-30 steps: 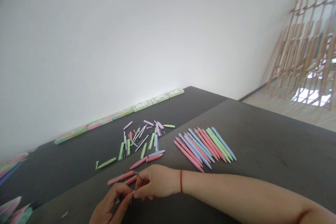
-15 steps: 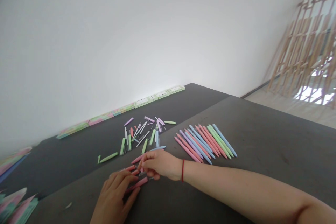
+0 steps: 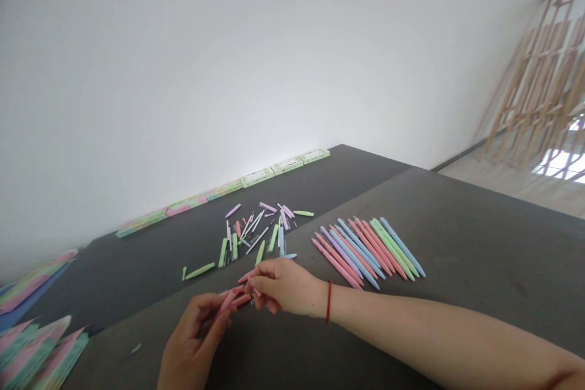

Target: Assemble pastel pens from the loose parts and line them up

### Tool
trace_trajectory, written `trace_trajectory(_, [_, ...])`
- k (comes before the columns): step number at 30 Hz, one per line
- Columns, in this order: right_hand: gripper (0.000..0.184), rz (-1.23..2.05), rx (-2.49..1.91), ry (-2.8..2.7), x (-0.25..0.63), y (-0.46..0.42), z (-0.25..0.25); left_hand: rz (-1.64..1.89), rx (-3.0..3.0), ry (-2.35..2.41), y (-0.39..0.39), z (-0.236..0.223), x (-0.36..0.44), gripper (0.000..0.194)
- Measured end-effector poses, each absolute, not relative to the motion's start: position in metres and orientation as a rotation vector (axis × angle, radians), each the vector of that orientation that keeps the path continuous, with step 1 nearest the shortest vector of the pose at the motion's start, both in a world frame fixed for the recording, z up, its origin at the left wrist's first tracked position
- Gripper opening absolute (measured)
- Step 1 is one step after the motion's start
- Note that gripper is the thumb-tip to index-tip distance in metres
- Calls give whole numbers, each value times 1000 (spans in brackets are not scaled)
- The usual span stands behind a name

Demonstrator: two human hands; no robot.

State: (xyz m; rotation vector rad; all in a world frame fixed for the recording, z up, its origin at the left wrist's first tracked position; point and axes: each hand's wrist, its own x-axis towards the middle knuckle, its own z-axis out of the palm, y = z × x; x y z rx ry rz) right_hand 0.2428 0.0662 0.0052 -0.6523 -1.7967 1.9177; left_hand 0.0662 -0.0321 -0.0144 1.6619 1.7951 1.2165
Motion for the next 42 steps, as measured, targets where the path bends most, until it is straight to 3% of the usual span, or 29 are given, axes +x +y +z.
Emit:
trace_trajectory(3, [13,1945,-636,-1769,242,66,4,1319,1603,1760,-32,-12,68,21])
trace_trajectory(6, [13,1846,-665,-1794,243,70,5,1192,1748,1863,-31,-14,66,21])
trace_trajectory(12, [13,1294,-885,-2082,253,87,13,621,2423,1961,-29,-22,62,26])
trace_trajectory(19, [11,826,-851,-2580,258,83,6,602,2634,1898,-27,-19,67,16])
trace_trajectory(22, [15,929,-735,-2574,254,79,3,640,2652,1830,-28,-20,67,13])
trace_trajectory(28, [14,1929,-721,-2006,245,75,-2,678,2626,1815,-27,-22,65,24])
trace_trajectory(33, [20,2356,-495,-1509,241,70,-7,963,2392,1834,-35,-13,72,21])
trace_trajectory(38, [19,2335,-560,-1506,240,69,-7,1015,2193,1820,-42,-10,75,11])
trace_trajectory(42, [7,1872,-723,-2053,245,71,-2,1019,2150,1862,-38,-13,69,7])
